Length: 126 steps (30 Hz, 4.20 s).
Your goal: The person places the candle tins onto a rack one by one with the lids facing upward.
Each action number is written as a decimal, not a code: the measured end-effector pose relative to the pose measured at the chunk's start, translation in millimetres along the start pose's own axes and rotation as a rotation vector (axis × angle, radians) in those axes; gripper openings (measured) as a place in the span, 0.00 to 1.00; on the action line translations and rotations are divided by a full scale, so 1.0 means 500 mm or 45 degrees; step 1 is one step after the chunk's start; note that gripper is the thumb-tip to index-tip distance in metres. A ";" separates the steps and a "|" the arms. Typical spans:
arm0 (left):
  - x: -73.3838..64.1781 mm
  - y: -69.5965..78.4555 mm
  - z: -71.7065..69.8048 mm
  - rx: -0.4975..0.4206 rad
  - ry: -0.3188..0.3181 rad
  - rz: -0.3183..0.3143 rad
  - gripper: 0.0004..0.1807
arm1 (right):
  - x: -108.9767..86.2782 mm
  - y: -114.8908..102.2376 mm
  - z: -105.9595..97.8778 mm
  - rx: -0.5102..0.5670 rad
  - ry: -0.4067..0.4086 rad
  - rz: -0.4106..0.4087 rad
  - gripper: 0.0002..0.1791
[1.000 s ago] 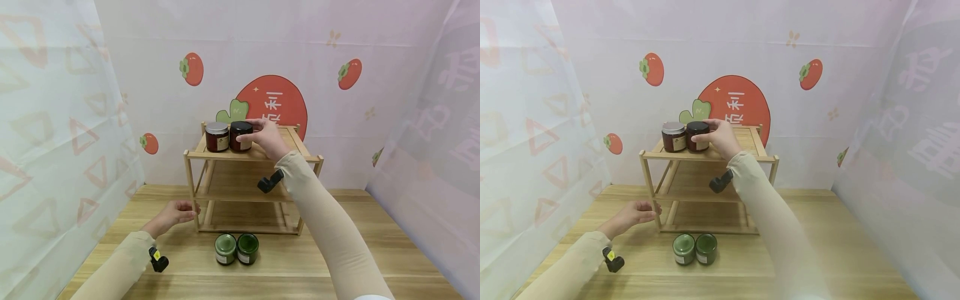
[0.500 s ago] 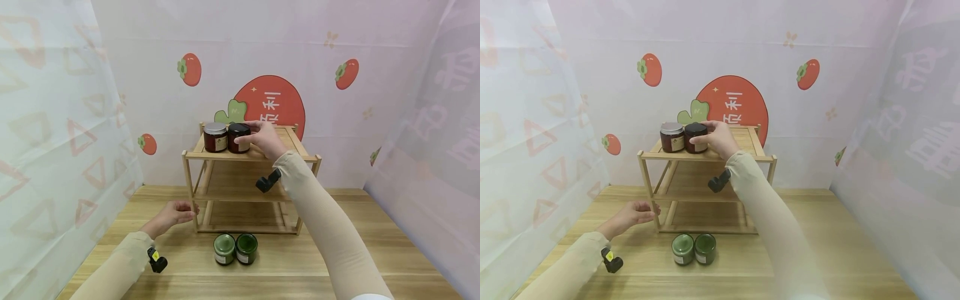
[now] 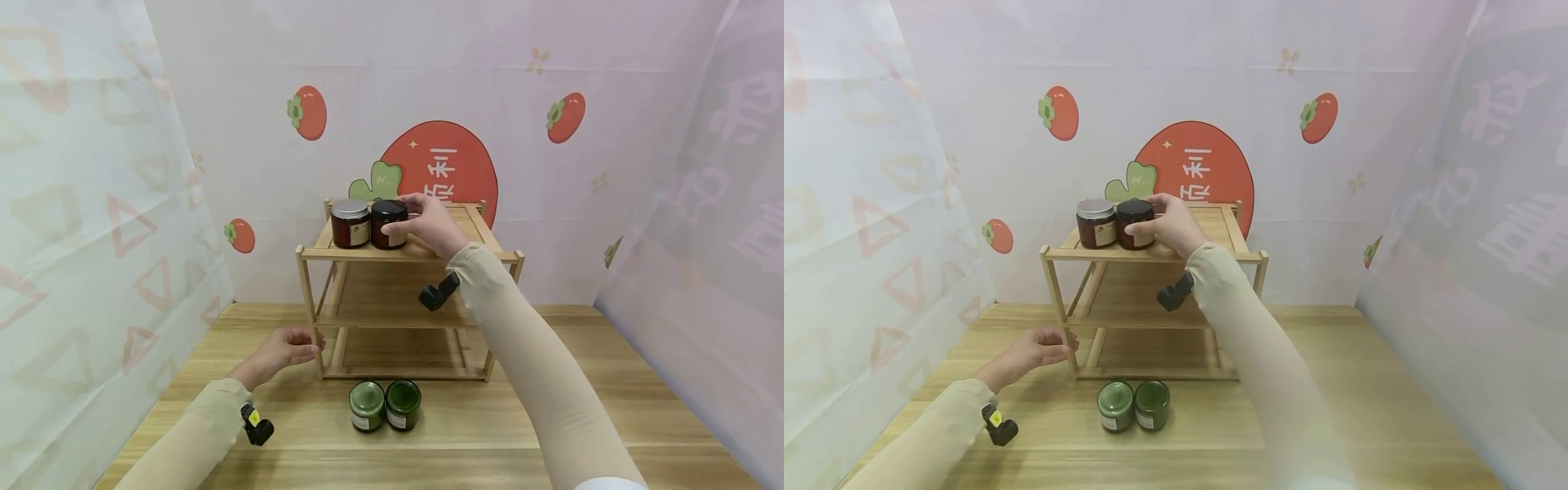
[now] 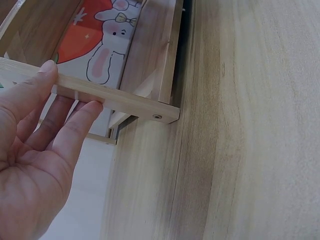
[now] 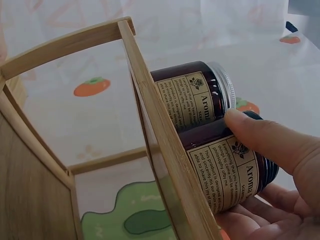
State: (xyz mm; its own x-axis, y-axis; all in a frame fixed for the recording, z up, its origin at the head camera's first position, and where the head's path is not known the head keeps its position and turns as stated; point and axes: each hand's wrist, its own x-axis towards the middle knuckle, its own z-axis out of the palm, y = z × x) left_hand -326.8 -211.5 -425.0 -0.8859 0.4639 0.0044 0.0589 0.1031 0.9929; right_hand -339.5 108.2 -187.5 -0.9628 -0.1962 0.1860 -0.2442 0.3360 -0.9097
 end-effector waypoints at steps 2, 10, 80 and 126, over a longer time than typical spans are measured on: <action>0.000 0.000 0.000 0.001 -0.001 -0.001 0.25 | 0.000 0.002 -0.001 -0.030 -0.002 -0.007 0.43; -0.001 0.000 0.001 0.009 0.004 0.007 0.22 | -0.014 0.005 -0.018 0.005 -0.035 -0.154 0.42; -0.009 0.011 0.006 0.014 0.040 -0.032 0.21 | -0.267 0.303 0.051 0.113 -0.268 -0.371 0.26; -0.004 0.004 0.002 0.005 0.029 -0.030 0.21 | -0.291 0.487 0.124 0.119 -0.507 0.009 0.41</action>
State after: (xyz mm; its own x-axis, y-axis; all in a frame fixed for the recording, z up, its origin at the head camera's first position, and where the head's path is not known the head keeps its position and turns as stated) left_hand -324.4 -211.6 -423.2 -0.8972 0.4414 -0.0164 0.0395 0.1173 0.9923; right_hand -251.8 161.6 -459.1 -0.8396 -0.5419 0.0381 -0.2086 0.2569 -0.9437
